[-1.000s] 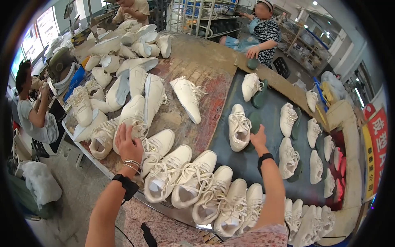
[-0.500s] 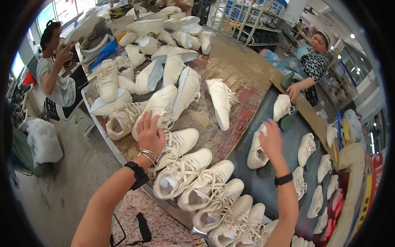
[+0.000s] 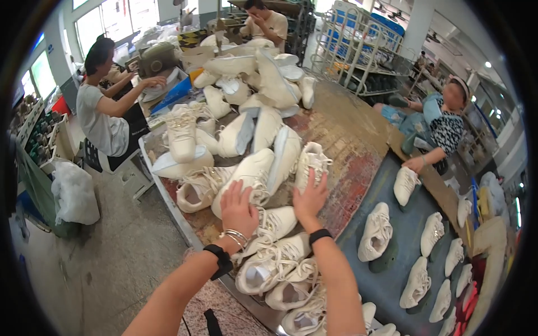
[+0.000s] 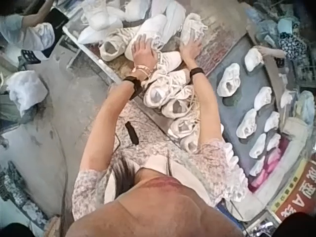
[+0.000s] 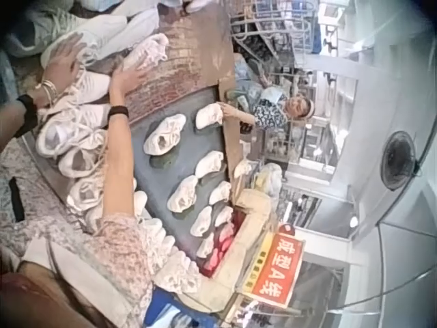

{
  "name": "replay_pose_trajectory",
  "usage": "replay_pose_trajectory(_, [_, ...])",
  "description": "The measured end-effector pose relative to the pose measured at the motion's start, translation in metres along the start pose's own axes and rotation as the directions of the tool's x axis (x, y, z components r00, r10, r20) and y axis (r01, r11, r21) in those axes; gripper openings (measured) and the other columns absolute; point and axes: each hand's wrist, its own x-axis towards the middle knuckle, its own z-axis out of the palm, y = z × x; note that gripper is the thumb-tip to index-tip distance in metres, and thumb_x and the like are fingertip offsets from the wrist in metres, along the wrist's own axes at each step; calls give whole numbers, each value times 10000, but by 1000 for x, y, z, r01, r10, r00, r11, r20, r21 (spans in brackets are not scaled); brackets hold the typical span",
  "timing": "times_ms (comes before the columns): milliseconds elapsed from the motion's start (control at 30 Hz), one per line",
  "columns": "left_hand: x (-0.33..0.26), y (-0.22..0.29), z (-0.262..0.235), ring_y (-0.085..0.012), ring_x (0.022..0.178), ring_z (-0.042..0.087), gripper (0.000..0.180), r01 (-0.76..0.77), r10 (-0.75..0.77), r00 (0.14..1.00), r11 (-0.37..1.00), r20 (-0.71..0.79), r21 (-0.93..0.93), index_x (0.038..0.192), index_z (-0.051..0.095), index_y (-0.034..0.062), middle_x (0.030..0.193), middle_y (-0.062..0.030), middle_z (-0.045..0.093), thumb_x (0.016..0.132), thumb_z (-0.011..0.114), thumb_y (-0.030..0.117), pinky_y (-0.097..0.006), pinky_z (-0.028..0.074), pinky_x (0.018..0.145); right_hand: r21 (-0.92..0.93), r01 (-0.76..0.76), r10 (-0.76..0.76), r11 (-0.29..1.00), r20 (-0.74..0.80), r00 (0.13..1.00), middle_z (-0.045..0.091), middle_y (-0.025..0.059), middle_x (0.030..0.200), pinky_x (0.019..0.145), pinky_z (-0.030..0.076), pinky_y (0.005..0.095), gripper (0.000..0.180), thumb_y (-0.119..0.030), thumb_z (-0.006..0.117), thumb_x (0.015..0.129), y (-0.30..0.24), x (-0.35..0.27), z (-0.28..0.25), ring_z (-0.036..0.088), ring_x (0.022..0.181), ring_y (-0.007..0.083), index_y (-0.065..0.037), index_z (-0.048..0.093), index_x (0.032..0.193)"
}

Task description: Organizing and moving white sneakers from a pile to specific positions on a workbench in a shoe factory.

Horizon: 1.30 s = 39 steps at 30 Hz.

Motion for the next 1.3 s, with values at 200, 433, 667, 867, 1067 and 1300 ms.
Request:
replay_pose_trajectory(200, [-4, -1, 2, -362, 1374, 405, 472, 1, -1, 1000, 1000, 0, -18, 1217, 618, 20, 1415, -203, 500, 756, 608, 123, -502, 281, 1146, 1, 95, -95, 995, -12, 995, 322, 229, 1456, 1027, 392, 551, 716, -278, 777, 764, 10, -21, -26, 368, 1267, 496, -151, 471, 1399])
replay_pose_trajectory(433, [-3, 0, 0, -369, 1355, 423, 443, -7, 7, 1000, 998, 8, -56, 1206, 616, 32, 1394, -205, 516, 768, 608, 100, -504, 297, 1135, -65, 17, -20, 998, -50, 999, 299, 198, 1488, 1018, 411, 546, 685, -280, 751, 788, 5, -27, -23, 378, 1260, 477, -174, 464, 1402])
replay_pose_trajectory(667, [1, 4, 8, -368, 1372, 405, 469, -36, 37, 999, 999, 38, -25, 1229, 608, 35, 1419, -210, 495, 768, 607, 115, -509, 274, 1154, -94, -25, 21, 995, -49, 999, 304, 195, 1495, 1007, 420, 551, 684, -295, 729, 795, 10, -24, -33, 380, 1260, 478, -179, 452, 1410])
replay_pose_trajectory(867, [-2, -14, 6, -365, 1387, 394, 468, -55, 53, 998, 997, 41, 48, 1236, 601, 40, 1439, -197, 483, 773, 607, 114, -519, 275, 1158, -6, -32, 32, 999, 50, 998, 267, 189, 1532, 1061, 377, 541, 701, -357, 692, 830, -4, -19, -26, 375, 1291, 466, -184, 426, 1455])
replay_pose_trajectory(1067, [-6, -2, 11, -376, 1370, 416, 436, -83, 83, 997, 996, 0, 45, 1210, 602, 31, 1411, -198, 503, 775, 593, 58, -528, 298, 1143, 16, -77, 77, 997, 7, 997, 308, 186, 1514, 1063, 384, 529, 694, -322, 713, 799, 7, -26, -31, 377, 1275, 460, -205, 457, 1433])
replay_pose_trajectory(1300, [-4, -5, 9, -375, 1372, 413, 433, -74, 73, 997, 996, 17, 50, 1205, 611, 32, 1418, -198, 500, 773, 594, 61, -527, 289, 1146, 33, -51, 53, 998, -49, 997, 311, 188, 1510, 1054, 394, 525, 692, -299, 721, 790, 7, -24, -33, 391, 1271, 454, -201, 463, 1425])
